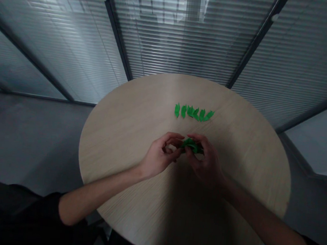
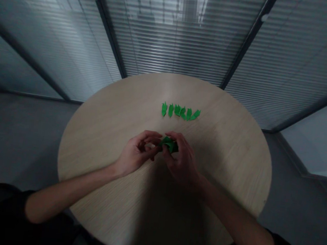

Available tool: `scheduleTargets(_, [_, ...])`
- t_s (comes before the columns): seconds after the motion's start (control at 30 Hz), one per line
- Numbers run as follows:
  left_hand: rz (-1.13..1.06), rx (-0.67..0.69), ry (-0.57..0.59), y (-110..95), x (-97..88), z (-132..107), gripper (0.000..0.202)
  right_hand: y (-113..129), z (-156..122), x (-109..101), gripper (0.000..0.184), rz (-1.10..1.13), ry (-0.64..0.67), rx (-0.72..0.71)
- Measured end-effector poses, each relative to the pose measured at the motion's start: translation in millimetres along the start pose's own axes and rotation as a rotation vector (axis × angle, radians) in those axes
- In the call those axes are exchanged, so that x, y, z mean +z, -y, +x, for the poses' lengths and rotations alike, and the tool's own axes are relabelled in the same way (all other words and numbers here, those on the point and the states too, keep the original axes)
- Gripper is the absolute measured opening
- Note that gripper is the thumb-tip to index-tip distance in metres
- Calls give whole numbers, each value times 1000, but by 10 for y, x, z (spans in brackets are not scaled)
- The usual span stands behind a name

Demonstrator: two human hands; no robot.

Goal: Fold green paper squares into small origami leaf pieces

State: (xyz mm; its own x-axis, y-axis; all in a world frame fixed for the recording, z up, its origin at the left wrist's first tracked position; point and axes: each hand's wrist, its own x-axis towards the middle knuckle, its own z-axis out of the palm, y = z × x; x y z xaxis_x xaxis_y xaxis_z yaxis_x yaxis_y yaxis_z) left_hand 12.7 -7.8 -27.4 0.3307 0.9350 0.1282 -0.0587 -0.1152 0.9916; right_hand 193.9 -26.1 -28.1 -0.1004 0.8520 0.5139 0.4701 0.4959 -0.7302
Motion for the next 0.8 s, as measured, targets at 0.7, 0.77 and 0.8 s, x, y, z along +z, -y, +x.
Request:
scheduleTargets(0.7, [55,-115,14,-57,7,-8,30,-10,-19,5,28,99,-131,130])
scheduleTargets(0.77, [40,-115,33,-72,13,-8,28,-8,-25,8,27,103,-128,125])
scheduleTargets(0.8, [30,-114,38,-81,16,-7,27,-6,-30,9,27,103,-128,123])
